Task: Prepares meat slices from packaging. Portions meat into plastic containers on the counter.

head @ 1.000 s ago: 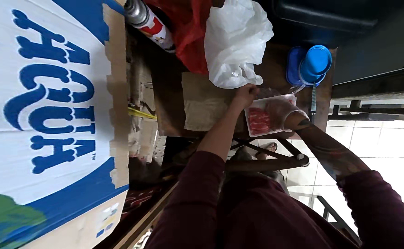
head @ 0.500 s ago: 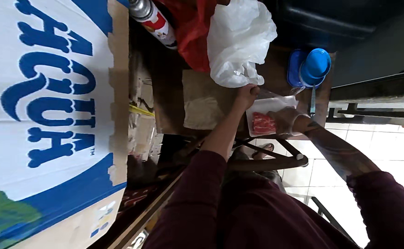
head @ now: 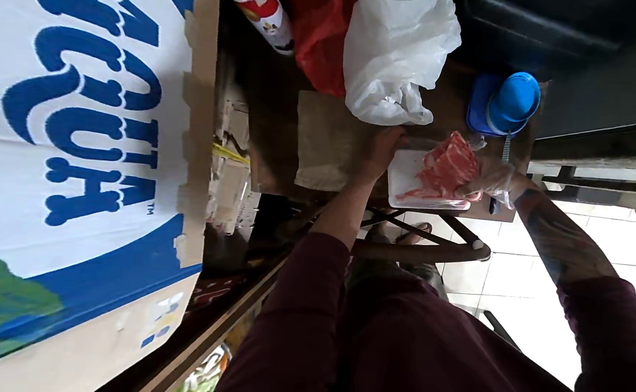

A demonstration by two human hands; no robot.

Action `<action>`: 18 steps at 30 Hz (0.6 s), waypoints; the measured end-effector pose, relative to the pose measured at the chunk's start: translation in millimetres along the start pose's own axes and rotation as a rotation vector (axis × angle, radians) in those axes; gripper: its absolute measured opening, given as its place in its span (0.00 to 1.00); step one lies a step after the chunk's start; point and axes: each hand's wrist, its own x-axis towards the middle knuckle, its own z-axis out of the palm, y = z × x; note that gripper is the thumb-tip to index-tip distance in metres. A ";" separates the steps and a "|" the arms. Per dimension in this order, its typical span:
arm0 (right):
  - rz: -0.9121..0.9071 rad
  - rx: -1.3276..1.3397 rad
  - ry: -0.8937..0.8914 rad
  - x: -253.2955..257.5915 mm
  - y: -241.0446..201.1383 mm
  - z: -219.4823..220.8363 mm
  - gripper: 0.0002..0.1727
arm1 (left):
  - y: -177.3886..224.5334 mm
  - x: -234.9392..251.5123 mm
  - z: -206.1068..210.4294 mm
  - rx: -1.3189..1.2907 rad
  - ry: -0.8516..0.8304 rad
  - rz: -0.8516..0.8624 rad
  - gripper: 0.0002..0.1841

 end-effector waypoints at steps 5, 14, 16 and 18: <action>-0.058 0.026 0.109 14.4 18.9 0.4 0.44 | 45.2 -40.5 -23.3 -0.308 0.049 -0.634 0.33; -0.166 0.218 0.179 -44.3 -19.5 9.1 0.43 | 126.5 -48.5 -74.4 -1.147 -0.453 -0.716 0.35; -0.191 0.349 0.192 -89.8 -15.3 11.1 0.40 | 194.6 -48.0 -105.5 -1.110 -0.488 -0.698 0.33; -0.237 0.518 0.236 -139.6 1.0 21.5 0.39 | 239.5 -45.6 -113.6 -1.072 -0.546 -0.635 0.33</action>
